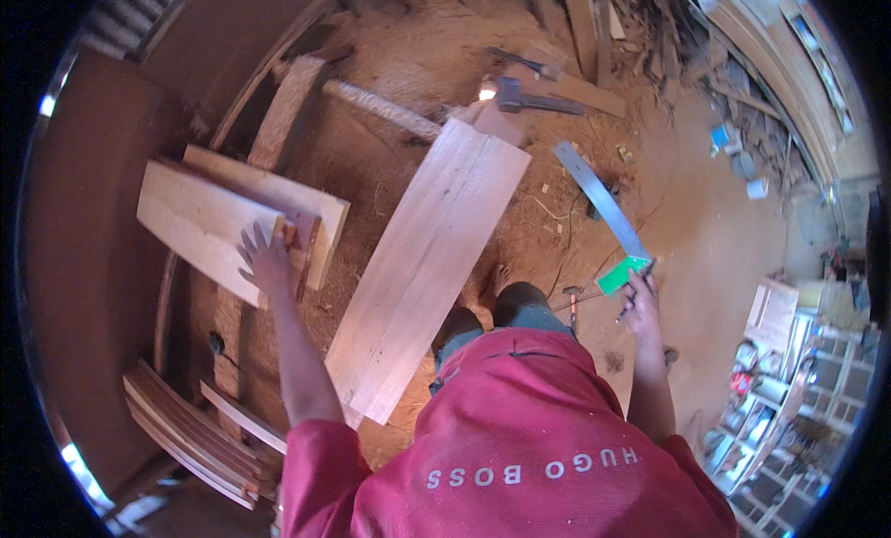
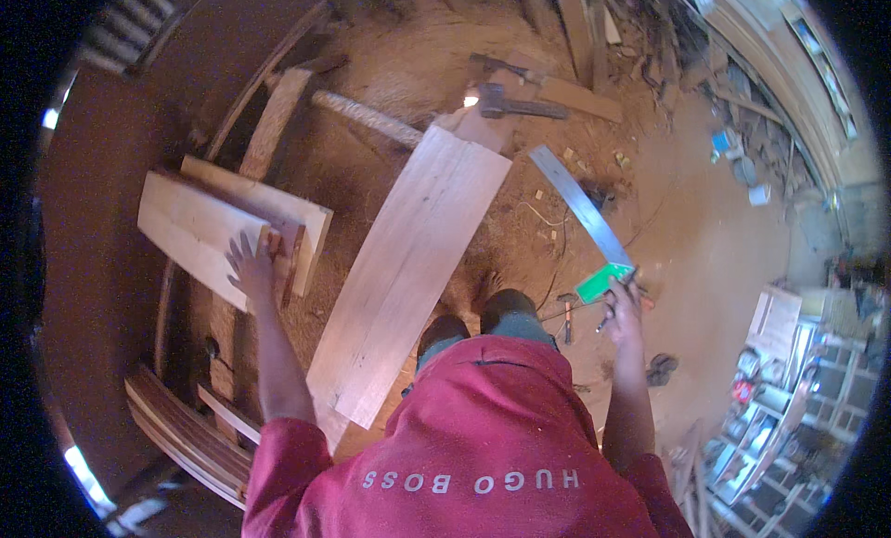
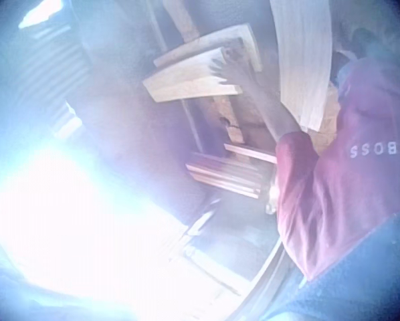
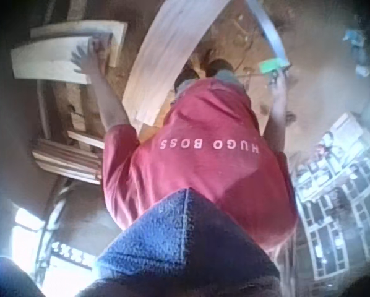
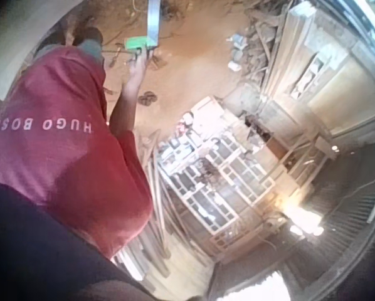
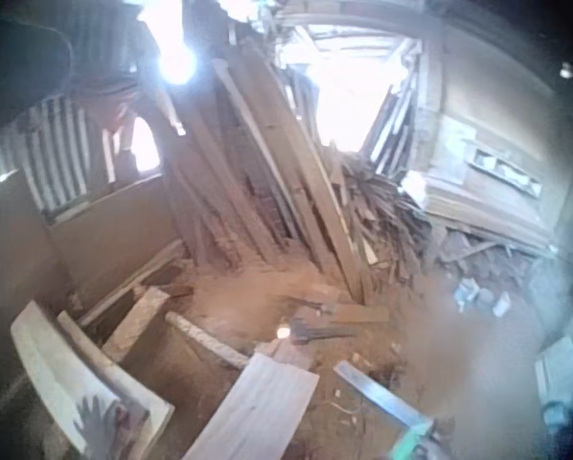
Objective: The person uses a square and a pen to mark lines on a wooden board, then selects different boards from a pile, and finally uses a circular saw to cut along the marked line on one of the boards.
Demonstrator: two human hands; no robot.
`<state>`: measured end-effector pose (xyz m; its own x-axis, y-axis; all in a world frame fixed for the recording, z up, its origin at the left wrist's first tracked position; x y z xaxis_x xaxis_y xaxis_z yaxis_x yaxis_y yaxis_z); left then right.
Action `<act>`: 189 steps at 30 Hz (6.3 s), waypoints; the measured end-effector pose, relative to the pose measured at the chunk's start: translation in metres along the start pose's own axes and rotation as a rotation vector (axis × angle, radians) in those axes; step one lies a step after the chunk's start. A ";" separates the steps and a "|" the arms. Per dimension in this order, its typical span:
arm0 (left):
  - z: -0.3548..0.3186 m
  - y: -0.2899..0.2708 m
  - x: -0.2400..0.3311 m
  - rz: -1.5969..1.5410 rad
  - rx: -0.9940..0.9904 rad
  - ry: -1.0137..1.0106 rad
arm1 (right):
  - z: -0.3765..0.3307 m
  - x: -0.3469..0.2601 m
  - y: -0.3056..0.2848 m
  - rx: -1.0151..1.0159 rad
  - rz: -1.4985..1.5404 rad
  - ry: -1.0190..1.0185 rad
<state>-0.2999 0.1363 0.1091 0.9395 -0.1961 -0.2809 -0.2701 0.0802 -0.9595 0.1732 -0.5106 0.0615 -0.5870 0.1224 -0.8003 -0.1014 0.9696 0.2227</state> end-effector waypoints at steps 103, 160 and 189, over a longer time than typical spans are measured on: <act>-0.163 -0.007 0.471 -0.385 0.006 0.910 | 0.174 0.008 0.357 -0.509 -0.608 -0.692; -0.156 -0.010 0.466 -0.429 -0.047 0.860 | 0.143 -0.019 0.328 -0.743 -1.338 -0.692; -0.155 -0.003 0.467 -0.375 -0.116 0.848 | 0.164 0.056 0.565 -1.017 -1.166 -0.873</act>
<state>0.1068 -0.1065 -0.0230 0.5147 -0.8406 0.1687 -0.0431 -0.2218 -0.9741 0.2152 0.0785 0.0511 0.6689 -0.0732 -0.7398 -0.7229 0.1680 -0.6702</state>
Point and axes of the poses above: each hand's wrist, its own z-axis towards the middle knuckle, its own y-axis out of the palm, x = y × z, the point moved 10 cm from there along z, towards the middle knuckle, and after that the axes turned 7 degrees about z, right-handed, at the moved point
